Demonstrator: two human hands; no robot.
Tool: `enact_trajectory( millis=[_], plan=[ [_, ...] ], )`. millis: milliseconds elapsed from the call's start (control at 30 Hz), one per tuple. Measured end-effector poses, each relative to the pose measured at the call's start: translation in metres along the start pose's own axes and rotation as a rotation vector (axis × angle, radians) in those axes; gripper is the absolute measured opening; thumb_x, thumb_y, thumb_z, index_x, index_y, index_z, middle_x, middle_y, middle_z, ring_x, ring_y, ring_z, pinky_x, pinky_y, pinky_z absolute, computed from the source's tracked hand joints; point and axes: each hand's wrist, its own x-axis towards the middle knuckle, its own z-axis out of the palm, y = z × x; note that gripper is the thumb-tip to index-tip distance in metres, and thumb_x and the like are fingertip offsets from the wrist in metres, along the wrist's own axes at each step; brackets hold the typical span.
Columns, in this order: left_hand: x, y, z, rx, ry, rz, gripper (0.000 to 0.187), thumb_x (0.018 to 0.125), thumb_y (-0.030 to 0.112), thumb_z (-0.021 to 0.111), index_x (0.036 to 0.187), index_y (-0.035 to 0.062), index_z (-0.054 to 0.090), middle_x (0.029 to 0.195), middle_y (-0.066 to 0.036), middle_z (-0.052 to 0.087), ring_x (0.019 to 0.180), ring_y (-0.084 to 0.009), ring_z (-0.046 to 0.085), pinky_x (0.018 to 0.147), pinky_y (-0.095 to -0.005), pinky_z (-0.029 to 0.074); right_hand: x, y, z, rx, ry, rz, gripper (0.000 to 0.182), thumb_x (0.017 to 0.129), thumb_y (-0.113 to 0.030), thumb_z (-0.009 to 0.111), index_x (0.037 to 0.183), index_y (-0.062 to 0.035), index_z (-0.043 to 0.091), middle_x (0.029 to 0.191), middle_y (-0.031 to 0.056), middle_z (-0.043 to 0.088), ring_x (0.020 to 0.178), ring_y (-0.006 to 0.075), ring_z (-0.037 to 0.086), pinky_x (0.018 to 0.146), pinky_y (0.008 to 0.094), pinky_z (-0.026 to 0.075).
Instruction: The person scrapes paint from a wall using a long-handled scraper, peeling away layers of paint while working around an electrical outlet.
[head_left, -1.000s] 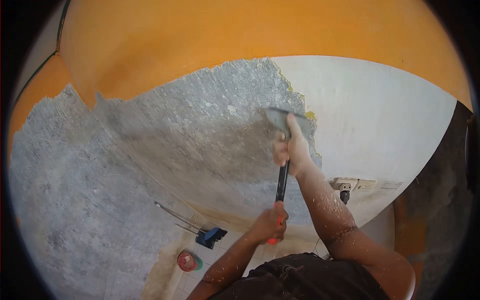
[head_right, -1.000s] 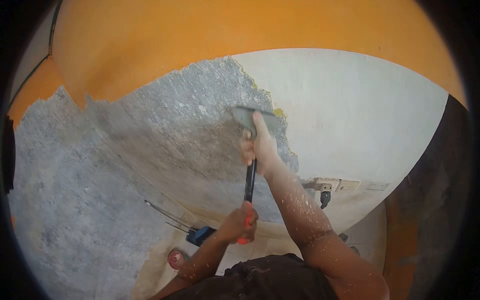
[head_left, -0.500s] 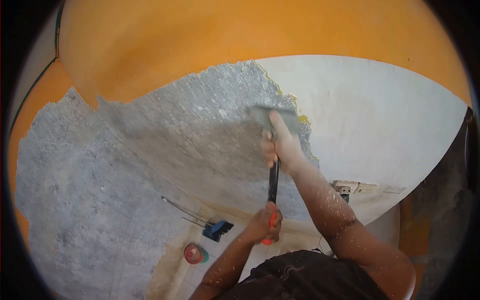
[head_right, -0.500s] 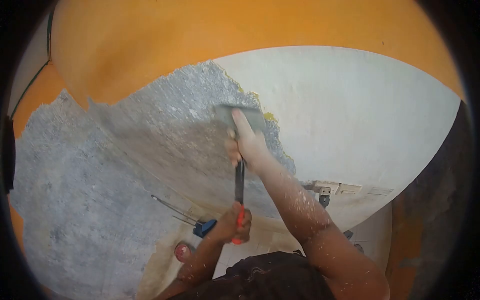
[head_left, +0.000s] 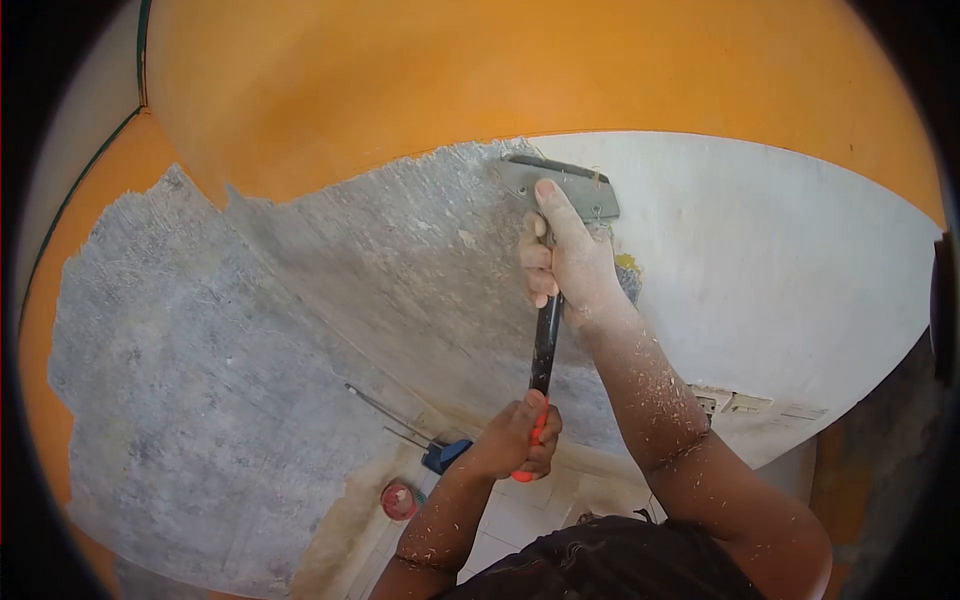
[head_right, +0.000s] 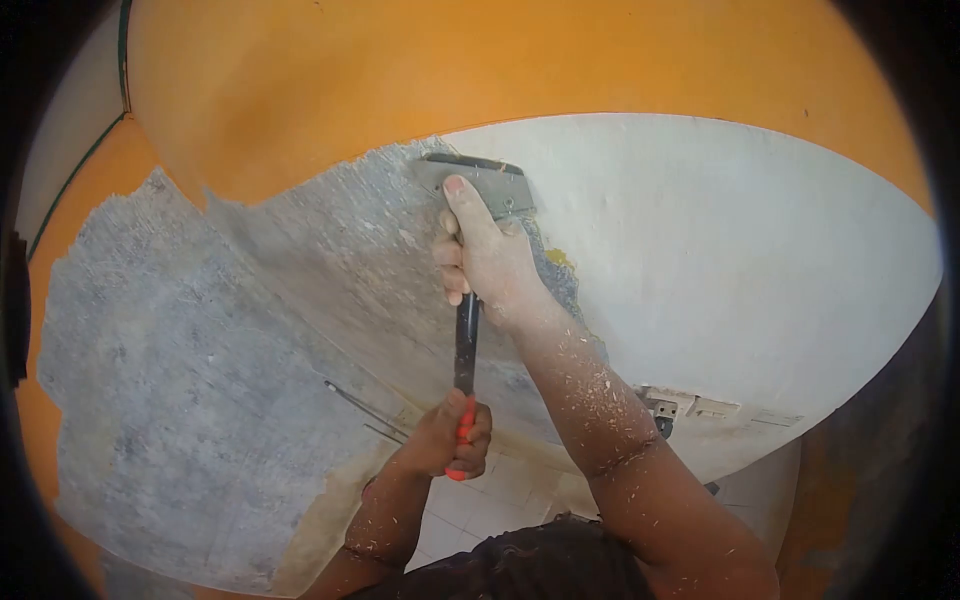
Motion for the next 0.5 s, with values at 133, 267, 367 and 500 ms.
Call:
enact_trajectory(
  millis=[133, 267, 367, 500],
  plan=[
    [-0.004, -0.037, -0.005, -0.159, -0.090, -0.048, 0.060, 0.086, 0.065, 0.029, 0.066, 0.0093, 0.037, 0.043, 0.001, 0.029, 0.032, -0.0094, 0.025, 0.034, -0.0263, 0.027, -0.011, 0.025, -0.014, -0.026, 0.062, 0.088, 0.044, 0.083, -0.051, 0.053, 0.071, -0.0096, 0.045, 0.049, 0.0010, 0.041, 0.036, 0.0101, 0.036, 0.035, 0.0252, 0.035],
    [-0.005, -0.039, -0.006, -0.140, -0.086, -0.067, 0.061, 0.084, 0.068, 0.029, 0.065, 0.0095, 0.037, 0.043, 0.002, 0.027, 0.032, -0.0091, 0.025, 0.034, -0.0260, 0.027, -0.006, 0.036, -0.021, -0.045, 0.043, 0.127, 0.043, 0.083, -0.050, 0.054, 0.073, -0.0094, 0.043, 0.050, 0.0022, 0.040, 0.034, 0.0114, 0.037, 0.033, 0.0263, 0.035],
    [-0.019, -0.003, 0.002, 0.064, 0.050, 0.003, 0.061, 0.083, 0.068, 0.029, 0.065, 0.0100, 0.037, 0.043, 0.002, 0.027, 0.032, -0.0085, 0.025, 0.033, -0.0255, 0.027, 0.001, 0.017, -0.002, 0.023, -0.037, 0.120, 0.041, 0.084, -0.049, 0.054, 0.074, -0.0114, 0.042, 0.051, -0.0008, 0.039, 0.034, 0.0093, 0.036, 0.034, 0.0257, 0.035],
    [-0.022, -0.024, -0.005, -0.151, -0.037, -0.092, 0.062, 0.083, 0.069, 0.027, 0.067, 0.0106, 0.037, 0.043, 0.003, 0.027, 0.032, -0.0083, 0.025, 0.033, -0.0251, 0.027, -0.004, 0.034, -0.010, 0.074, -0.028, 0.144, 0.037, 0.084, -0.047, 0.054, 0.074, -0.0139, 0.042, 0.051, -0.0041, 0.037, 0.035, 0.0073, 0.036, 0.034, 0.0249, 0.035]
  ],
)
